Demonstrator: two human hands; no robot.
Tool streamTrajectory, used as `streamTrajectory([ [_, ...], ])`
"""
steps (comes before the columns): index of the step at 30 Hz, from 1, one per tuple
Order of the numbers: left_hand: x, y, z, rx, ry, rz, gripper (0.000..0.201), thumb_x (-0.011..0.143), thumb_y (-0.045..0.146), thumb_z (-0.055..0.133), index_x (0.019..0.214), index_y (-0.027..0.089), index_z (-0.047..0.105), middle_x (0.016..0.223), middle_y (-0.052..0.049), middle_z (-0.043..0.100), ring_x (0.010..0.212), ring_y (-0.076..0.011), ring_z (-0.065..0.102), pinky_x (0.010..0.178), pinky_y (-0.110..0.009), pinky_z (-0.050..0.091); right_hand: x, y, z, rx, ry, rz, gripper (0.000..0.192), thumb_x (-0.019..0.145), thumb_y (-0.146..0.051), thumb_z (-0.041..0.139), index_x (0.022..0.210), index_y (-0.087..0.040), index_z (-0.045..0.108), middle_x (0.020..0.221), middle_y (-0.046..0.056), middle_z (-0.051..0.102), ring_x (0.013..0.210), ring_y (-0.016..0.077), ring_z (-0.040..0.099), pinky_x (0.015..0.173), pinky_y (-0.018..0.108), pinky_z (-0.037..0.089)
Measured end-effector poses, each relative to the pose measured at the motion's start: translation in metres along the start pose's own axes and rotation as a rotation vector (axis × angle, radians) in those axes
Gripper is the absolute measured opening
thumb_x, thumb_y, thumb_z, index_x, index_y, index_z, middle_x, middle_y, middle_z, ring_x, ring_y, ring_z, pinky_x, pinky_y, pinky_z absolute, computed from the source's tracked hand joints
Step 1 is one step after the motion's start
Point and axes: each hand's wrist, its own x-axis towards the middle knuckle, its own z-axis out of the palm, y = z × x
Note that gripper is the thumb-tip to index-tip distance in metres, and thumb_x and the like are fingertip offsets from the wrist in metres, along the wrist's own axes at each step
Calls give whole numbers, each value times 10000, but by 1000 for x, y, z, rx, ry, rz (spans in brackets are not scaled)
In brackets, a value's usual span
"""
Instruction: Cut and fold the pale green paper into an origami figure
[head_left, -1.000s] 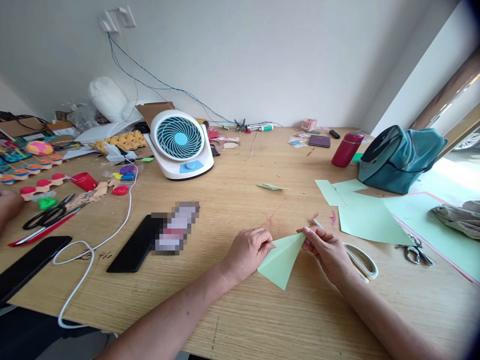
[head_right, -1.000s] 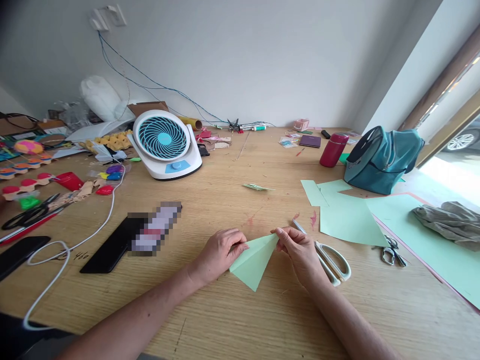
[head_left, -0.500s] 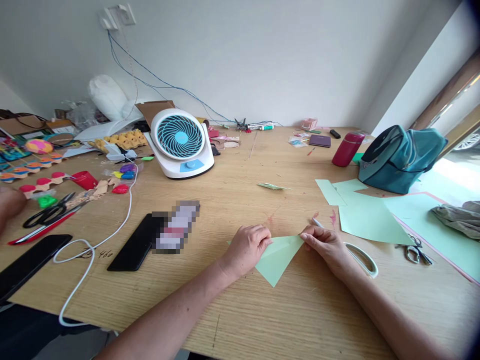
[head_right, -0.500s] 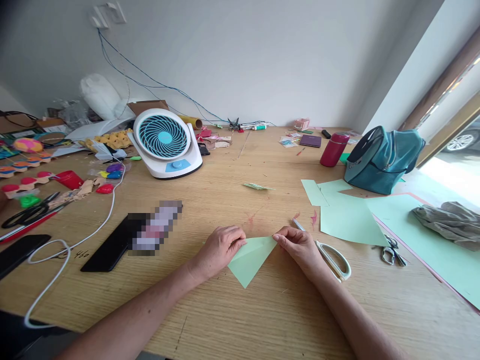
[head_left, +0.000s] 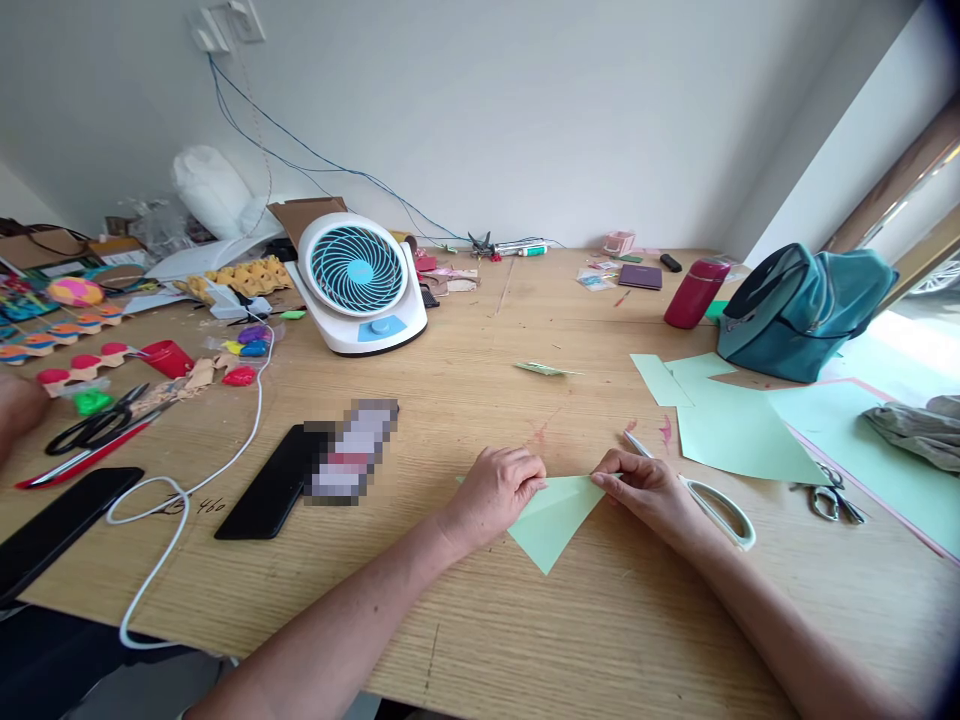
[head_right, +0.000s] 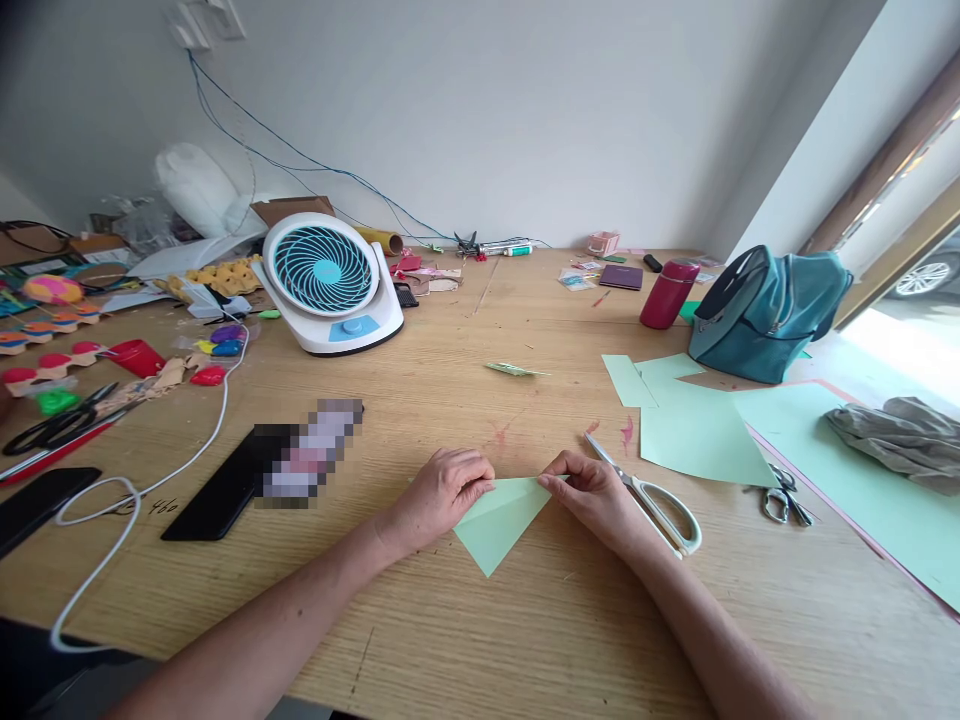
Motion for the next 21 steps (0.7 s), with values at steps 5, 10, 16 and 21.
streamTrajectory([
  [5,0,2,-2,38,-72,26,207,945,258,556,759,175,592,773,15,637,755,-135,562,738,-283,344,-2,7,-1,-160,-109,-43,321,819,-499,663,701,-202,641,655,-27,525,605,120,413,543,260,313],
  [10,0,0,-3,50,-93,34,199,943,287,570,780,176,599,807,15,655,781,-139,576,756,-287,350,-5,1,-2,-281,-163,-10,359,888,-512,558,707,-203,586,637,-40,502,585,113,411,540,251,326],
  [16,-2,-1,2,65,-149,88,178,939,307,583,817,182,618,835,20,684,822,-147,599,773,-298,344,-11,-11,8,-435,-189,-93,305,906,-421,540,697,-204,590,689,-16,554,613,126,453,547,256,338],
  [21,-3,0,0,39,-195,71,136,922,319,611,874,194,638,882,21,704,873,-153,621,790,-302,354,-12,-9,13,-505,-218,-138,329,939,-389,491,689,-191,570,708,2,571,620,128,470,551,257,344],
])
